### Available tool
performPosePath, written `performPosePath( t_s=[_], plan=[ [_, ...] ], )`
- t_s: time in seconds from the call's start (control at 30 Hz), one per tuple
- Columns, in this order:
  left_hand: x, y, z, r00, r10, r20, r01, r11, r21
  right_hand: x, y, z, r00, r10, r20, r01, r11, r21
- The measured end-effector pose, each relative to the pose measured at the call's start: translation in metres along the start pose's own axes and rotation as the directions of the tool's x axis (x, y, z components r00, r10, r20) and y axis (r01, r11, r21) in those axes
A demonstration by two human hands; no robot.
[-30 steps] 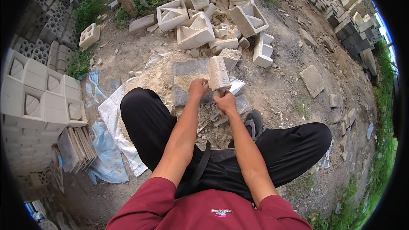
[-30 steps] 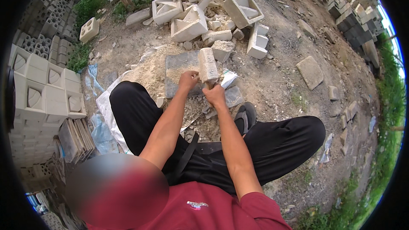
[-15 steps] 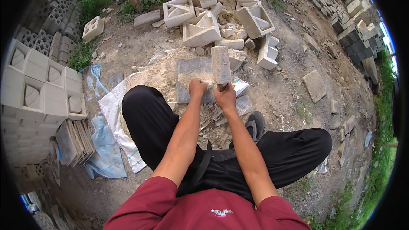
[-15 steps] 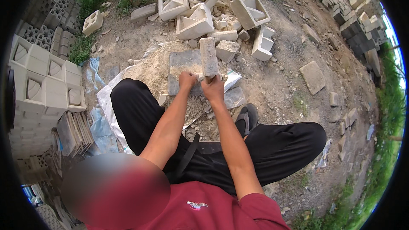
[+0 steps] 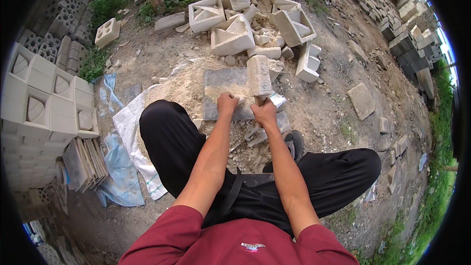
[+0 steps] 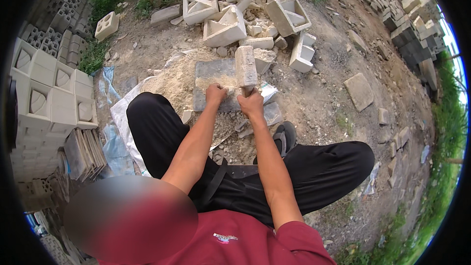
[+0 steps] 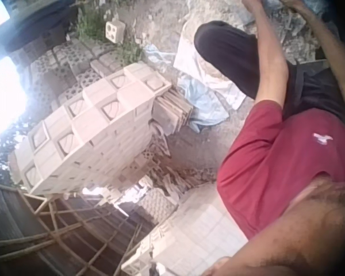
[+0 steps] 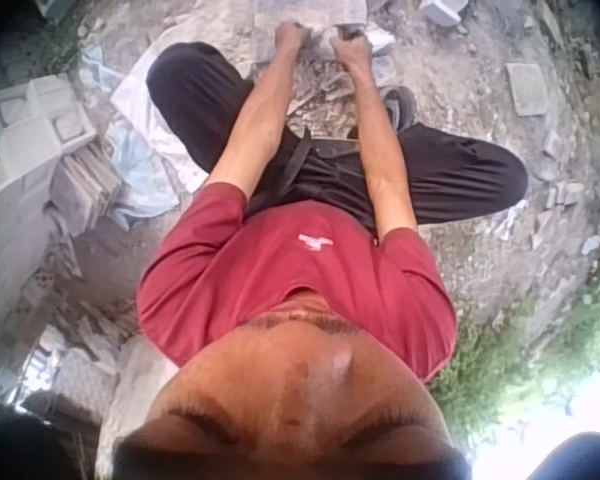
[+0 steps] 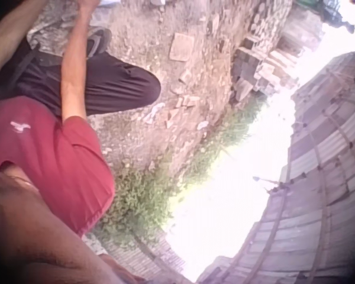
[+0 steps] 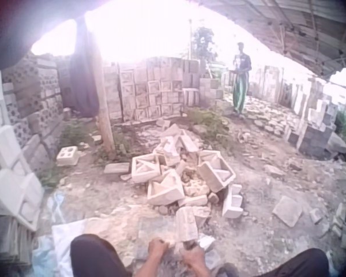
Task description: The person shapes a small stone block by striking it with another stone and then uses a flat stone to grind the surface of a larger concrete block.
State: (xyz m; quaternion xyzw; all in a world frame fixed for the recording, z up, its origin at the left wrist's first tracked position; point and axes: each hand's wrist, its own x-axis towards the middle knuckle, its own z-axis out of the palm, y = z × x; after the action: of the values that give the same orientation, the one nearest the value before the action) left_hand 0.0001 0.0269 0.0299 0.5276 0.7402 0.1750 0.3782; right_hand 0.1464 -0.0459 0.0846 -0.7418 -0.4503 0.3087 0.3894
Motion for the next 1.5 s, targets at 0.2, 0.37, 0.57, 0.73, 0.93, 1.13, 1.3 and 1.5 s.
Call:
performPosePath(
  t_s=[0.2,0.37,0.57,0.73,0.93,1.13,1.3,1.5],
  plan=[
    [-0.004,-0.005,0.004,0.999,0.015,-0.049,-0.016,1.0,-0.023,-0.015,0.001,0.017,0.999,-0.004,-0.054,0.01,0.994,0.109],
    [0.002,-0.003,-0.003,1.0,-0.004,-0.03,0.004,1.0,-0.005,-0.015,0.028,0.015,0.966,0.164,0.2,-0.103,0.954,-0.283],
    [-0.001,-0.003,-0.001,0.998,0.03,-0.06,-0.031,0.999,-0.021,-0.002,0.015,0.003,0.994,0.06,0.096,-0.051,0.994,-0.095],
    [0.004,-0.014,0.0,0.999,0.026,-0.044,-0.028,0.999,-0.04,-0.001,-0.013,0.001,0.999,-0.012,-0.03,0.012,1.0,-0.013],
    [0.003,-0.004,0.001,0.999,0.03,-0.033,-0.031,0.999,-0.03,-0.016,0.026,0.014,0.977,0.11,0.182,-0.063,0.967,-0.245],
    [-0.003,-0.01,0.005,0.964,0.253,-0.083,-0.243,0.964,0.111,0.002,0.007,0.009,0.977,0.119,0.178,-0.073,0.967,-0.246],
    [-0.011,-0.009,-0.009,0.94,0.337,0.047,-0.331,0.874,0.355,-0.007,-0.028,0.006,0.998,0.028,0.055,-0.03,0.999,0.028],
    [-0.012,-0.004,-0.026,0.961,0.243,-0.133,-0.21,0.952,0.223,-0.012,0.02,0.027,0.972,0.159,0.171,-0.083,0.92,-0.383]
  ],
)
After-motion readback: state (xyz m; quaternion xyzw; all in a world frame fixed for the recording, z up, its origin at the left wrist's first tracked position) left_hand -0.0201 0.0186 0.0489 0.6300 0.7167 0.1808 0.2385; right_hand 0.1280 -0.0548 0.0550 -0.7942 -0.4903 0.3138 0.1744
